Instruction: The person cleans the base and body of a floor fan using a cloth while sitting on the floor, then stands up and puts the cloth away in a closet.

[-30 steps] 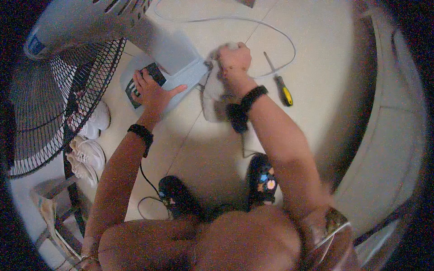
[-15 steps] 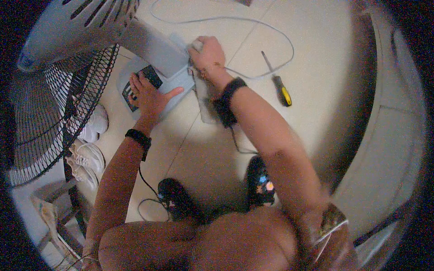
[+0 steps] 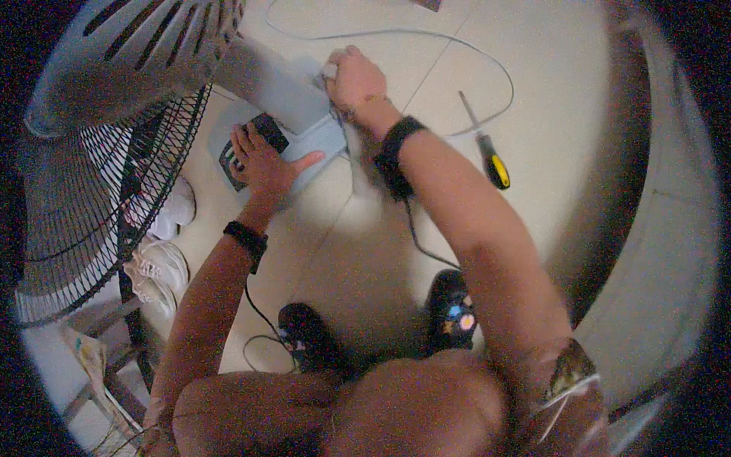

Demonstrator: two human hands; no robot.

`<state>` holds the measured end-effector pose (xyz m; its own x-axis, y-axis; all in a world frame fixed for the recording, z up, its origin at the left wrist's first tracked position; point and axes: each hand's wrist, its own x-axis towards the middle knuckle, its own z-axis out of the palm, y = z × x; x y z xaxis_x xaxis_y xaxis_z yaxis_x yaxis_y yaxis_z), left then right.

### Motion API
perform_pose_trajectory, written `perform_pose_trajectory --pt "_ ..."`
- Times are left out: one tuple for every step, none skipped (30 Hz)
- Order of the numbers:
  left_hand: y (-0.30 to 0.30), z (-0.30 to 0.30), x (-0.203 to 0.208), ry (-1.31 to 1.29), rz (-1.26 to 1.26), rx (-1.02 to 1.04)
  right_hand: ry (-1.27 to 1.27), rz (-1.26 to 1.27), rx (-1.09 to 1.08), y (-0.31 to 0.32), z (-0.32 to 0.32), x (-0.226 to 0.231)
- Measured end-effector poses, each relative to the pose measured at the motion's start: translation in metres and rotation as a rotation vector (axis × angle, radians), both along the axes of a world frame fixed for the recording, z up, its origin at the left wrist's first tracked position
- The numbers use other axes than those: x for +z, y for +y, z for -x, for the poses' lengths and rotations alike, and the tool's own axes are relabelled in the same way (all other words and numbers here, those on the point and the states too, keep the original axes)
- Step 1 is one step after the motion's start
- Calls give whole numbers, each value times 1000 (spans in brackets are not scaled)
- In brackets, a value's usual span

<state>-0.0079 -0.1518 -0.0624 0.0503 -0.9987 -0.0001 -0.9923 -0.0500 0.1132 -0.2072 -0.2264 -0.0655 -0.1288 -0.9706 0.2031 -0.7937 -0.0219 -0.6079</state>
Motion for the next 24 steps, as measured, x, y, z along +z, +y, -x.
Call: perform_pose_trajectory --pt "0 2 2 4 -16 8 13 2 56 -8 3 0" --pt "-1 3 3 1 -15 0 10 4 54 -11 5 -1" --pt "-1 1 3 5 -37 19 7 8 60 -12 2 -2" --pt "-1 -1 2 12 -58 38 -20 19 57 -10 0 -4" --pt "-2 -4 -1 12 -52 44 -44 31 55 -8 -2 -5" --pt "-3 -11 -6 31 -17 18 -40 42 72 -5 -6 -3" --pt "-3 -13 -3 51 15 -15 -9 35 64 2 -6 -4" --pt "-3 -14 -1 58 25 -5 23 31 57 9 -5 -3" --pt "-3 -5 9 90 -43 -9 36 35 54 19 3 -6" --pt "0 -3 17 116 -105 6 26 25 59 27 5 -7" --pt "2 -3 19 124 -93 21 17 14 64 35 9 -7" --pt "3 -1 21 129 -86 10 30 26 76 44 14 0" --pt "4 -3 22 128 -76 14 -3 -48 114 53 13 9" --pt "9 -6 17 137 -60 40 -33 -123 152 61 9 17" --pt "17 -7 7 178 59 -74 -18 -110 171 71 6 25" --pt "27 -5 6 213 176 -185 -55 -184 305 83 2 31" --pt "41 1 3 300 168 -273 -90 -263 439 94 -1 36" --pt "62 10 6 381 166 -356 -77 -255 466 107 -7 41" --pt "79 23 3 648 114 -351 -151 -206 547 118 -9 44" --pt "91 29 -3 908 58 -343 -236 -161 632 126 -12 45" --pt "95 28 1 913 70 -330 -226 -162 646 131 -12 46" --pt "99 26 6 1069 -57 -239 -384 -223 660 136 -11 48" --pt "103 24 9 1221 -185 -145 -542 -287 671 141 -10 49" --pt "106 18 10 1026 -43 -154 -538 -325 633 145 -9 54"
